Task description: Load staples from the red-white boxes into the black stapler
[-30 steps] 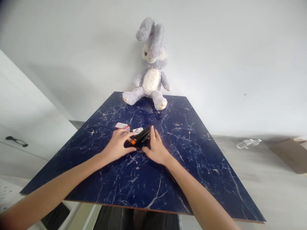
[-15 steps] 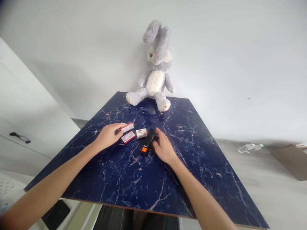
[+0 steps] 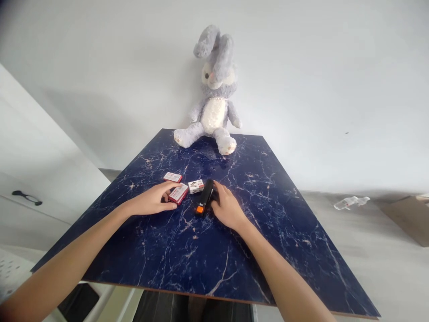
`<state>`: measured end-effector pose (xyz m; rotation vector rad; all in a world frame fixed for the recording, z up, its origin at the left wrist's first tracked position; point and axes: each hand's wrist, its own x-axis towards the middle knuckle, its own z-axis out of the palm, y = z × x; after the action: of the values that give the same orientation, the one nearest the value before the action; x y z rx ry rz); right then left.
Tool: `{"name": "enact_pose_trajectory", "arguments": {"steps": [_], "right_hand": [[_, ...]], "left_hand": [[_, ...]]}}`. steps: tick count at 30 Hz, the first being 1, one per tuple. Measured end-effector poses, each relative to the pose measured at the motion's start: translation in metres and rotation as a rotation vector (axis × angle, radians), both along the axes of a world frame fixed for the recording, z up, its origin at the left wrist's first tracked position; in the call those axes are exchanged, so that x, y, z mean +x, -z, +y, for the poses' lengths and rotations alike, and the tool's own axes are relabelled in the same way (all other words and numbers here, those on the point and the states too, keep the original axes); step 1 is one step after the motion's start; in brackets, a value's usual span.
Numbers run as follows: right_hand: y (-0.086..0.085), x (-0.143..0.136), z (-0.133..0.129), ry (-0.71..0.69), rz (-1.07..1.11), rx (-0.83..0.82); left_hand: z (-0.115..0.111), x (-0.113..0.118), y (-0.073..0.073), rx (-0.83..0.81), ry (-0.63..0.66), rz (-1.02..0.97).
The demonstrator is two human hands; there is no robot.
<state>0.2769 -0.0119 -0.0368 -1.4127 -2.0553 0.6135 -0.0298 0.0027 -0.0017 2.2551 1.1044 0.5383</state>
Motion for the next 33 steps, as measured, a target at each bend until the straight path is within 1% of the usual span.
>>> {"name": "enact_pose_trajectory", "arguments": {"steps": [2,6,8,11,14,17,20,24,27,30,31,33], "right_hand": [[0.0,0.0,0.0,-0.003,0.005,0.0],[0.001,-0.001,0.0,-0.003,0.001,0.011],[0.002,-0.001,0.001,-0.006,-0.004,0.013],[0.005,0.0,0.002,-0.012,-0.002,0.011],[0.007,0.003,0.004,-0.029,0.018,0.012],[0.006,0.004,0.005,-0.035,0.045,0.007],[0.003,0.002,0.004,-0.06,0.098,-0.02],[0.0,-0.004,-0.001,-0.151,0.158,-0.027],[0.0,-0.007,-0.003,-0.167,0.167,-0.03],[0.002,-0.007,-0.004,-0.17,0.172,-0.03],[0.003,-0.007,-0.003,-0.177,0.174,-0.026],[0.004,-0.006,-0.003,-0.182,0.171,-0.019]], "left_hand": [[-0.003,0.006,0.003,-0.036,0.022,-0.028],[-0.001,0.013,0.011,-0.059,0.001,-0.063],[0.001,0.015,0.01,-0.104,0.0,-0.053],[-0.003,0.021,0.004,-0.162,0.008,0.028],[-0.012,0.031,0.001,-0.085,0.0,0.063],[-0.018,0.041,0.005,-0.017,-0.025,0.024],[-0.018,0.047,0.01,-0.048,-0.055,0.0],[-0.017,0.052,0.013,-0.081,-0.056,-0.025],[-0.02,0.056,0.012,-0.023,-0.039,-0.031],[-0.02,0.053,0.011,0.083,0.014,-0.019],[-0.017,0.049,0.011,0.13,0.009,-0.011],[-0.005,0.036,0.012,0.25,-0.087,0.022]]}}
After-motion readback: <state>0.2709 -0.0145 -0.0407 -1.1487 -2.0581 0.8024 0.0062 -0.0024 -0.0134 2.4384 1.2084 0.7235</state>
